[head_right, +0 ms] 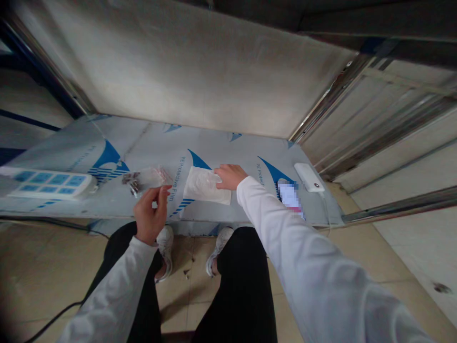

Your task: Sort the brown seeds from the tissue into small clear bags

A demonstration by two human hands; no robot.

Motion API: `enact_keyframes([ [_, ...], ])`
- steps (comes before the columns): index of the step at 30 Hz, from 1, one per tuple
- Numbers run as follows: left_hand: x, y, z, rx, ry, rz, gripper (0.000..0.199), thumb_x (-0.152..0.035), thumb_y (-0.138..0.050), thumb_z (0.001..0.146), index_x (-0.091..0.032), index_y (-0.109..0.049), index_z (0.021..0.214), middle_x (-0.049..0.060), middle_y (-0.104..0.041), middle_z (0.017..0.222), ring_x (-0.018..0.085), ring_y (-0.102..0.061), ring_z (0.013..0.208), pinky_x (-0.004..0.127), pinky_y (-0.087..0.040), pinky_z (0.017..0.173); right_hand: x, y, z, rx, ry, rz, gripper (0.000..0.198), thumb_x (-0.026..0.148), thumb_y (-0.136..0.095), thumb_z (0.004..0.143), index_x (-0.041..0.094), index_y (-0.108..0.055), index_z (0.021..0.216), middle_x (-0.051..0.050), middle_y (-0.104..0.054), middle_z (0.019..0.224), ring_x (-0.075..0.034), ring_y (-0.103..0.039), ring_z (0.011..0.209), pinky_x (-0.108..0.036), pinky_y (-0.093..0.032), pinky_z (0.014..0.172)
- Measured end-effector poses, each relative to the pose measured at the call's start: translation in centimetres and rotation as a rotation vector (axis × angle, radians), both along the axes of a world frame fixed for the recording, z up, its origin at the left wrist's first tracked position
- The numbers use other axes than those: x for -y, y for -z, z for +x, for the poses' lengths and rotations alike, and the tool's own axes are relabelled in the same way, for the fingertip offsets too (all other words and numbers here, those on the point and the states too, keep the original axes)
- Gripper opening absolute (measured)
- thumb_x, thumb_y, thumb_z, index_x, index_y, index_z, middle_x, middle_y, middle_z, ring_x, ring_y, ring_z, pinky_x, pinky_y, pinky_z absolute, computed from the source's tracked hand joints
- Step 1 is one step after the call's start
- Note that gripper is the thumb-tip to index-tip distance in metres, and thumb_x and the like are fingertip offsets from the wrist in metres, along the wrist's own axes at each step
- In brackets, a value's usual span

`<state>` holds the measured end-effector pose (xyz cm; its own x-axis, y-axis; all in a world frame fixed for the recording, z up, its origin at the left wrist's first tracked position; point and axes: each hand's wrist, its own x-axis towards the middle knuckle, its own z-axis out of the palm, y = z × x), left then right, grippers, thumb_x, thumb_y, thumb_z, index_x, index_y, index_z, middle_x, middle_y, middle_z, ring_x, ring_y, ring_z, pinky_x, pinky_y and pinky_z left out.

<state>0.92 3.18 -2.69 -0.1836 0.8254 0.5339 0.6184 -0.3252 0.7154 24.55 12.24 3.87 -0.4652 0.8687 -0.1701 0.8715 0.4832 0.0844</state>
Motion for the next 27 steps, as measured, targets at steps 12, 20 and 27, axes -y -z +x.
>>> enact_keyframes([
  [12, -0.7, 2.4, -1.1, 0.056, 0.061, -0.085, 0.03, -0.033, -0.043, 0.092, -0.016, -0.067, 0.091, 0.003, -0.062, 0.076, 0.01, -0.05, 0.056, 0.024, -0.04, 0.06, -1.4, -2.3, -5.1, 0.463, -0.031, -0.087, 0.04, 0.034, -0.067, 0.074, 0.017, -0.065, 0.11, -0.016, -0.065, 0.111, -0.029, -0.061, 0.102, -0.035, -0.045, 0.079],
  [20, -1.3, 2.7, -1.6, 0.079, 0.081, -0.148, 0.032, -0.034, -0.04, 0.093, -0.016, -0.066, 0.09, 0.005, -0.063, 0.079, 0.012, -0.053, 0.059, 0.025, -0.041, 0.061, -1.0, -3.0, -6.7, 0.559, -0.016, -0.064, 0.041, 0.031, -0.072, 0.073, 0.016, -0.064, 0.11, -0.017, -0.065, 0.11, -0.03, -0.058, 0.105, -0.037, -0.045, 0.081],
  [27, -1.3, 2.5, -2.0, 0.09, 0.057, -0.179, 0.033, -0.035, -0.039, 0.093, -0.016, -0.066, 0.087, 0.005, -0.064, 0.08, 0.013, -0.054, 0.058, 0.026, -0.041, 0.063, -0.2, -3.7, -7.9, 0.603, -0.033, -0.047, 0.032, 0.016, -0.067, 0.077, 0.015, -0.064, 0.109, -0.017, -0.064, 0.111, -0.028, -0.056, 0.108, -0.036, -0.044, 0.083],
])
